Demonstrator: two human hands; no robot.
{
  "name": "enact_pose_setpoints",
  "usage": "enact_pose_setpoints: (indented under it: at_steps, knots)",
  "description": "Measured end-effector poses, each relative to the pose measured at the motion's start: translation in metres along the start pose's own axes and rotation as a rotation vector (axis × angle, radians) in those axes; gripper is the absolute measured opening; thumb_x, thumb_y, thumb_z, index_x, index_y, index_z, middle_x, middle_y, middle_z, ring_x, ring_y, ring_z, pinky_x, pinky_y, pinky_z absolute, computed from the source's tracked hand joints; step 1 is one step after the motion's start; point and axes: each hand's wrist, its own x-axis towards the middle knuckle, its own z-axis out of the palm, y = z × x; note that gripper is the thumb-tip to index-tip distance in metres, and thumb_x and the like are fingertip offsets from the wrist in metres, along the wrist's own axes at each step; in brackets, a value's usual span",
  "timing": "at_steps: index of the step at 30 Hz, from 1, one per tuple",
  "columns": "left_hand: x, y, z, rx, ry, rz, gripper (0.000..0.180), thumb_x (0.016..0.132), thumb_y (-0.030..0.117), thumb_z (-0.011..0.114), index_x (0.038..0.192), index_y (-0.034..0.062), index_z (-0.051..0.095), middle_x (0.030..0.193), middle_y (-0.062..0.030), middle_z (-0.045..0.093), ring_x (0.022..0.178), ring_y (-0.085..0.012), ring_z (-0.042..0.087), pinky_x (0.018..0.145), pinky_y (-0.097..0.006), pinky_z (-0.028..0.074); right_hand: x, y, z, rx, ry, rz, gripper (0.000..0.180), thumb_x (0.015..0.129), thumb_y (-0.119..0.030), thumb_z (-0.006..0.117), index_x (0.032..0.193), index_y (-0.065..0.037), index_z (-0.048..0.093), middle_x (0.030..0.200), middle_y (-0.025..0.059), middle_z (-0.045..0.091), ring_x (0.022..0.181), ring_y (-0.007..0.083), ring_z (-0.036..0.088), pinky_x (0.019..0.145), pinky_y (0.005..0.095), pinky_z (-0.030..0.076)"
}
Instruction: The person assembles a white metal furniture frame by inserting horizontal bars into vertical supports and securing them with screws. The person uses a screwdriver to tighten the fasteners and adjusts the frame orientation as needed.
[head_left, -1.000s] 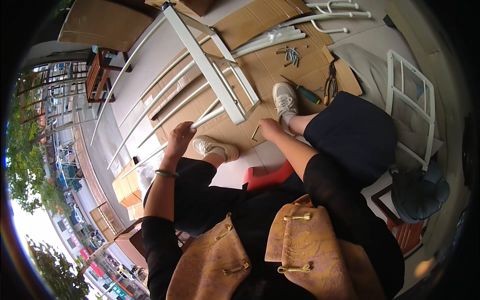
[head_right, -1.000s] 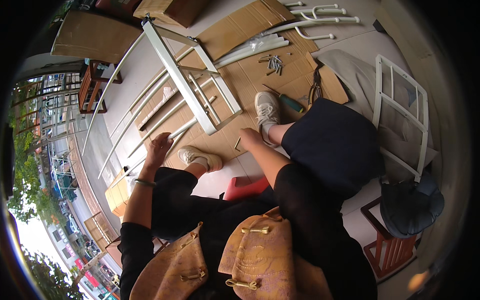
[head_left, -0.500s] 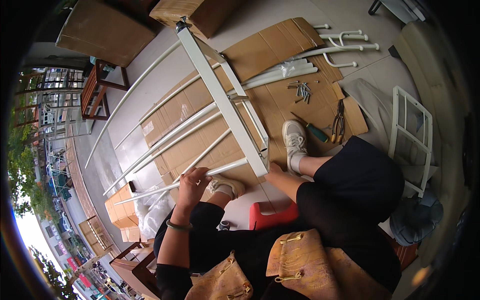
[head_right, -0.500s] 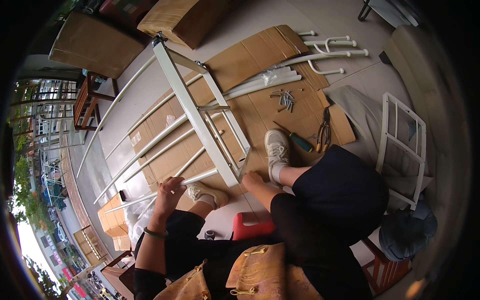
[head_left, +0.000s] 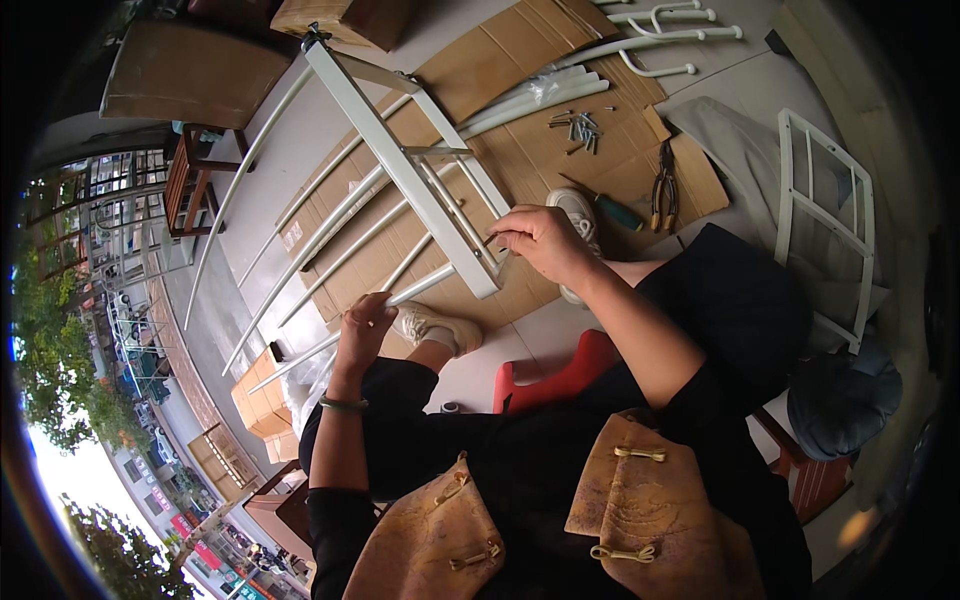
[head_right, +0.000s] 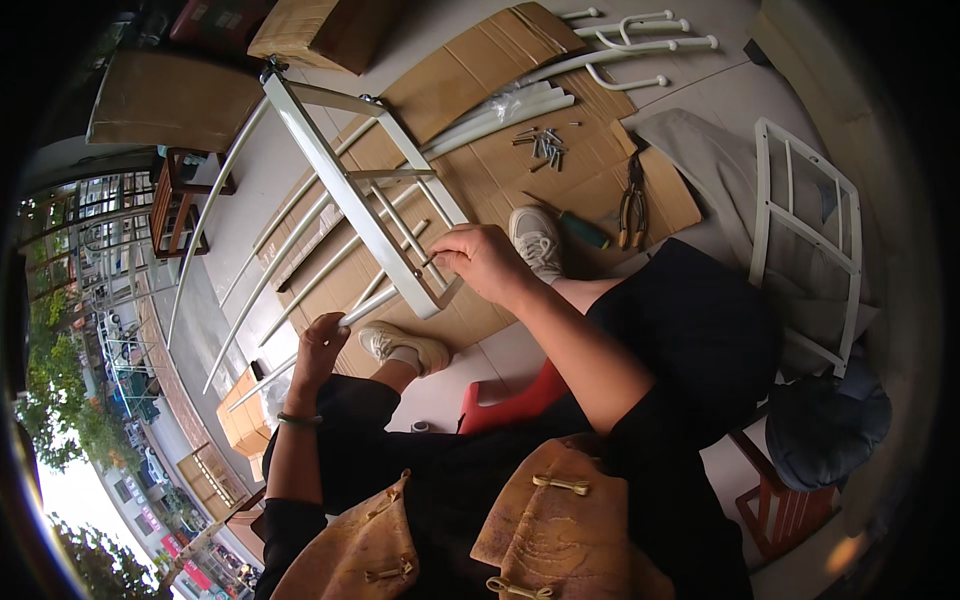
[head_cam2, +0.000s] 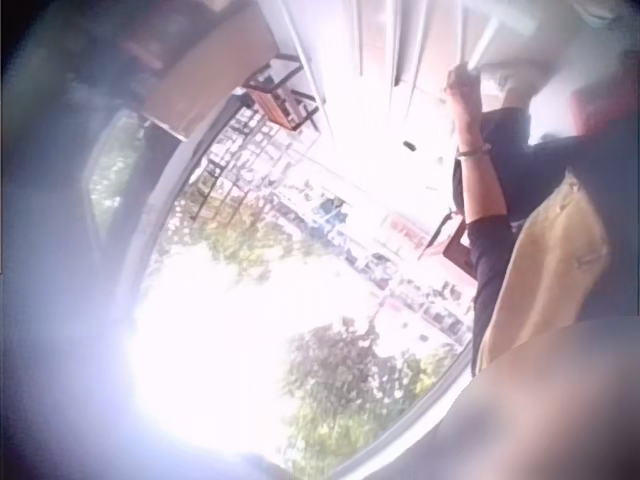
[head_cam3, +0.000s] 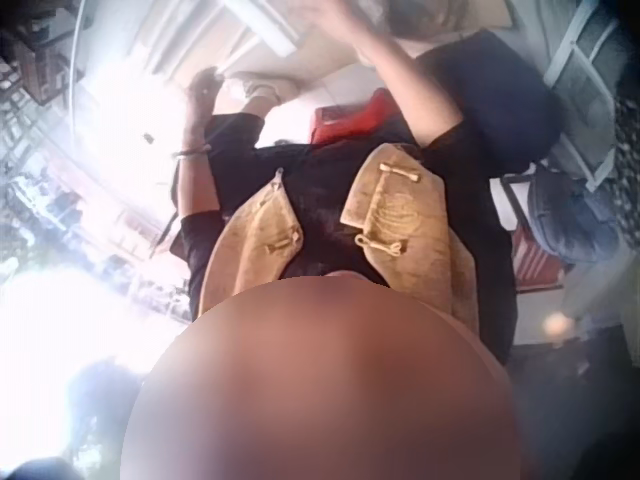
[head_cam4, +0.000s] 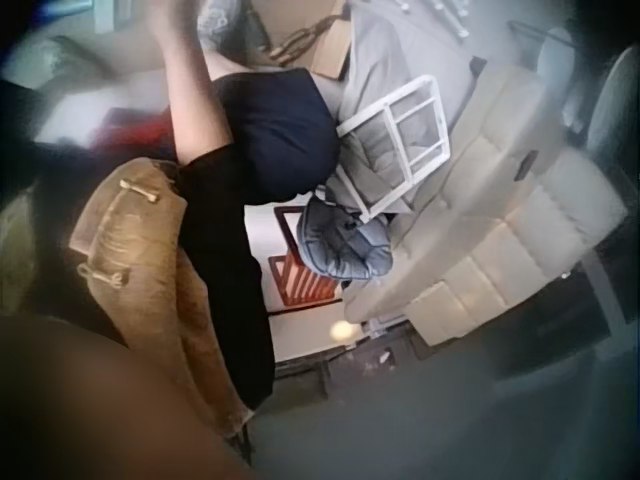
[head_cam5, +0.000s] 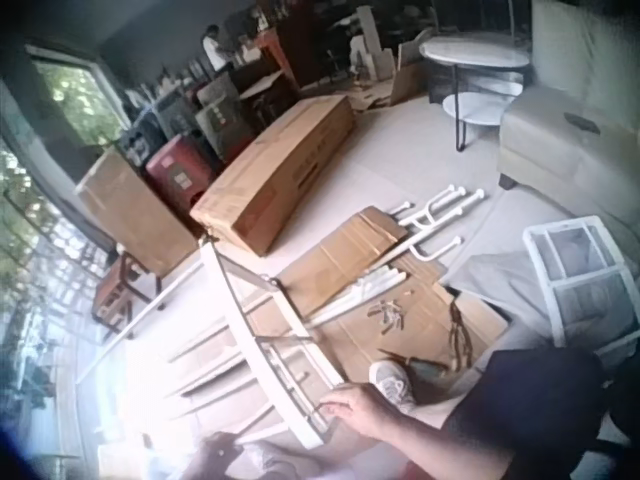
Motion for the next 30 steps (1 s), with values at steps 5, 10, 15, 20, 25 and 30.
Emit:
enact_pose_setpoints:
  at_steps: [5,10,15,20,25,30]
  knots:
    - [-0.004,-0.006,0.003,-0.037,-0.009,-0.008,0.025,0.084,0.011,0.068,0.106,0.0015,0.064,0.081,-0.004,0.064,0.075,-0.0102,0.057,0.068,-0.027,0.046,-0.009,0.001,0.005,0.084,0.02,-0.111,0.011,0.077,-0.003,0.068,0.088,-0.002,0.069,0.083,0.0084,0.065,0.075,0.0228,0.064,0.069,0.0308,0.05]
    - [-0.006,-0.003,0.001,-0.011,-0.006,-0.039,0.025,0.084,0.01,0.067,0.107,0.0016,0.063,0.081,-0.0041,0.063,0.075,-0.0104,0.057,0.068,-0.027,0.046,-0.009,0.005,0.004,0.019,0.005,-0.143,0.016,0.076,0.004,0.067,0.091,-0.002,0.068,0.086,0.0089,0.065,0.078,0.0208,0.064,0.068,0.0275,0.051]
    - [-0.006,-0.001,0.002,-0.016,0.003,-0.02,0.025,0.084,0.011,0.067,0.107,0.0014,0.063,0.082,-0.0052,0.063,0.076,-0.011,0.057,0.069,-0.027,0.046,-0.009,0.01,0.006,-0.002,0.025,-0.215,0.019,0.074,0.007,0.065,0.091,-0.002,0.068,0.087,0.0088,0.065,0.079,0.0214,0.065,0.07,0.0282,0.053]
    - [-0.005,0.0,0.001,0.028,-0.004,-0.037,0.025,0.083,0.011,0.067,0.107,0.0011,0.063,0.08,-0.0062,0.062,0.074,-0.012,0.057,0.069,-0.028,0.046,-0.007,0.01,0.007,-0.03,0.06,-0.28,0.021,0.073,0.008,0.064,0.09,-0.003,0.069,0.087,0.0083,0.065,0.079,0.0223,0.065,0.071,0.0288,0.054]
    - [-0.006,0.002,0.003,0.009,0.014,-0.023,0.024,0.083,0.01,0.067,0.105,0.0008,0.063,0.078,-0.0061,0.061,0.072,-0.0119,0.056,0.067,-0.028,0.046,-0.006,0.006,0.004,-0.083,0.036,-0.274,0.018,0.073,0.005,0.066,0.089,-0.004,0.069,0.083,0.0083,0.066,0.075,0.023,0.065,0.068,0.0298,0.053]
    - [-0.006,0.007,0.002,0.034,0.035,-0.014,0.023,0.082,0.008,0.067,0.104,0.0005,0.063,0.078,-0.0065,0.06,0.071,-0.0123,0.056,0.066,-0.027,0.045,-0.005,0.001,0.004,-0.116,0.027,-0.233,0.011,0.076,-0.002,0.066,0.086,-0.003,0.069,0.075,0.0086,0.065,0.072,0.0229,0.065,0.063,0.0294,0.051]
